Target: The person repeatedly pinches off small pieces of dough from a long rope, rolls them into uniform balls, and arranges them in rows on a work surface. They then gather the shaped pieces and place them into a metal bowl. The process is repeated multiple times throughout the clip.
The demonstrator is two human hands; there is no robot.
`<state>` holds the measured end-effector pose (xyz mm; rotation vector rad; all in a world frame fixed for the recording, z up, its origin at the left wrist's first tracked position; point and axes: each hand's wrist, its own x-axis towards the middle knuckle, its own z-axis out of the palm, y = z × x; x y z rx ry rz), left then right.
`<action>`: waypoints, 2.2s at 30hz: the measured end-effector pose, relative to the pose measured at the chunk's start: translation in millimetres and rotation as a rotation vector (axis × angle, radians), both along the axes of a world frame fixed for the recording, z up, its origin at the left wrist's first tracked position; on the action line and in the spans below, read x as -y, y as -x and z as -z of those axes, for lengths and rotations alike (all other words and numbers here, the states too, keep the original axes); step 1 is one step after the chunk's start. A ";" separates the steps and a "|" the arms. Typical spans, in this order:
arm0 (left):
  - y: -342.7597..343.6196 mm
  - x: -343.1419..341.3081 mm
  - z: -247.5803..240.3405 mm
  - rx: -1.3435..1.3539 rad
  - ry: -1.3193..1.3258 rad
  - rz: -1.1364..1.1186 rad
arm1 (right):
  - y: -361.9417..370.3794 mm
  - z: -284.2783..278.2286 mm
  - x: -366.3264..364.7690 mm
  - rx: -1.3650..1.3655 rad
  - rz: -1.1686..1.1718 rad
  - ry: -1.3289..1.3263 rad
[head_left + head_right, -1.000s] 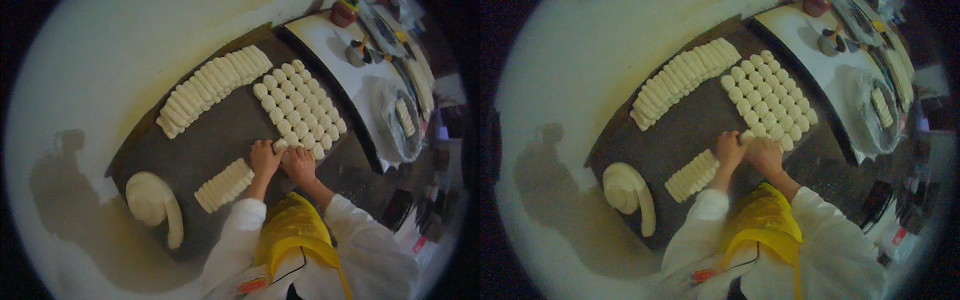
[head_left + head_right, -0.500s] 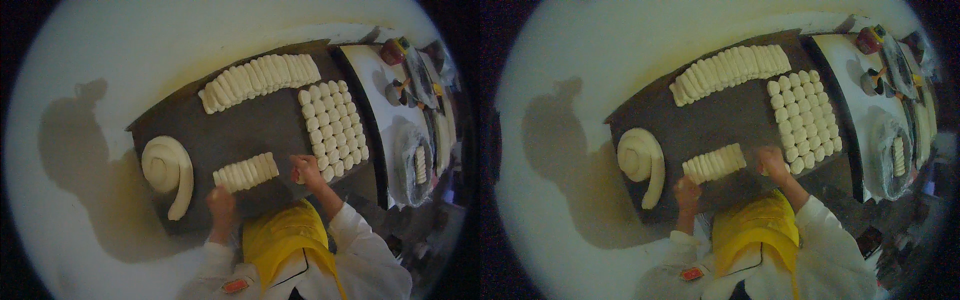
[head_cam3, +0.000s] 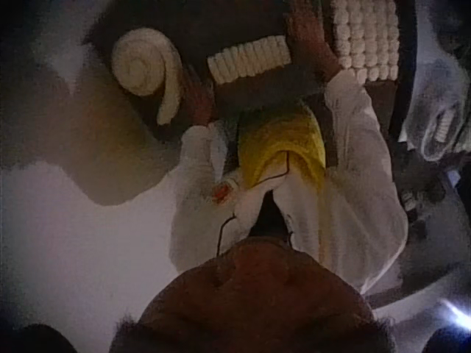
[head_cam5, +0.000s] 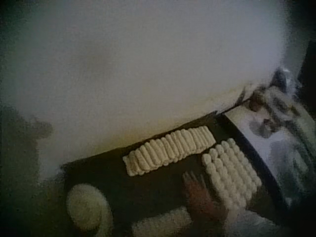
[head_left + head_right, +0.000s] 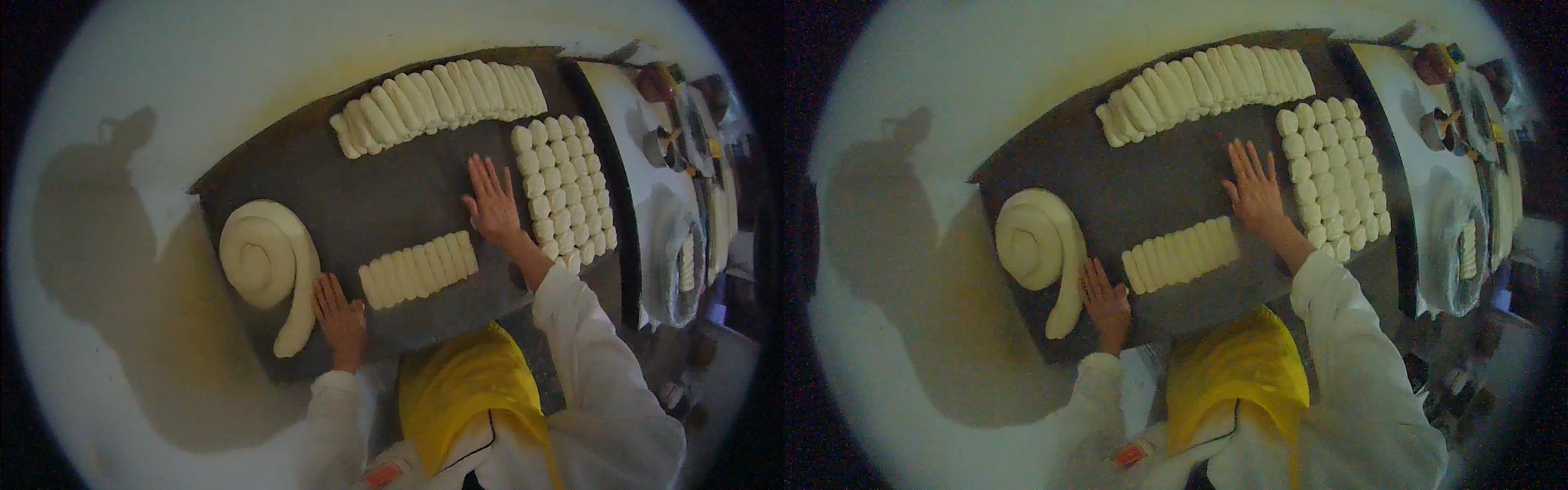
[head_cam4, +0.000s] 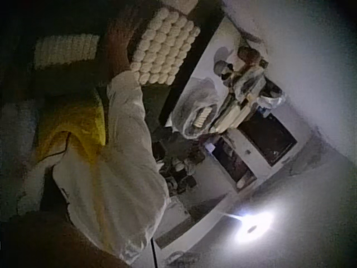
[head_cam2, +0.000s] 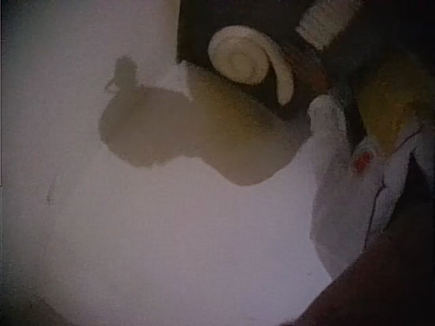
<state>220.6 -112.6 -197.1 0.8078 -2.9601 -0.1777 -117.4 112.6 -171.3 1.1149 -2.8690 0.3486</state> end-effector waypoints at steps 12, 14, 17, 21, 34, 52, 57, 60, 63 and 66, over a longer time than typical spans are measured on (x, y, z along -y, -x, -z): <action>26.2 -24.5 2.2 -0.304 -0.637 -0.506 | -87.5 19.7 -71.2 0.429 0.375 0.294; 55.1 -21.3 3.5 -0.335 -0.632 -0.400 | -81.4 26.1 -49.9 0.559 0.472 0.567; 81.0 -13.9 2.9 -0.407 -0.748 -0.493 | -74.0 22.3 -37.7 0.523 0.313 0.424; 91.5 -7.2 0.7 -0.548 -0.334 -0.187 | -73.9 13.3 -28.5 0.427 0.344 0.314; 77.8 -22.2 -59.0 -0.183 -0.286 0.586 | -81.5 -2.7 -43.6 0.310 -0.619 0.256; 146.3 -2.2 6.5 -0.190 -0.407 0.358 | -38.6 -5.7 -42.0 0.293 -0.068 0.143; 122.7 -5.6 11.2 -0.192 -0.409 0.579 | -53.5 5.7 -46.5 0.091 -0.308 0.307; 92.7 3.4 -20.2 -0.284 -0.426 0.782 | -60.8 -9.0 -80.1 0.259 -0.501 0.228; 91.1 0.5 -44.3 -0.001 -0.493 0.739 | -62.9 -15.8 -91.5 0.227 -0.526 0.361; 123.6 -20.7 -59.9 0.274 -1.036 0.502 | -62.1 -12.3 -92.1 0.854 -0.463 0.153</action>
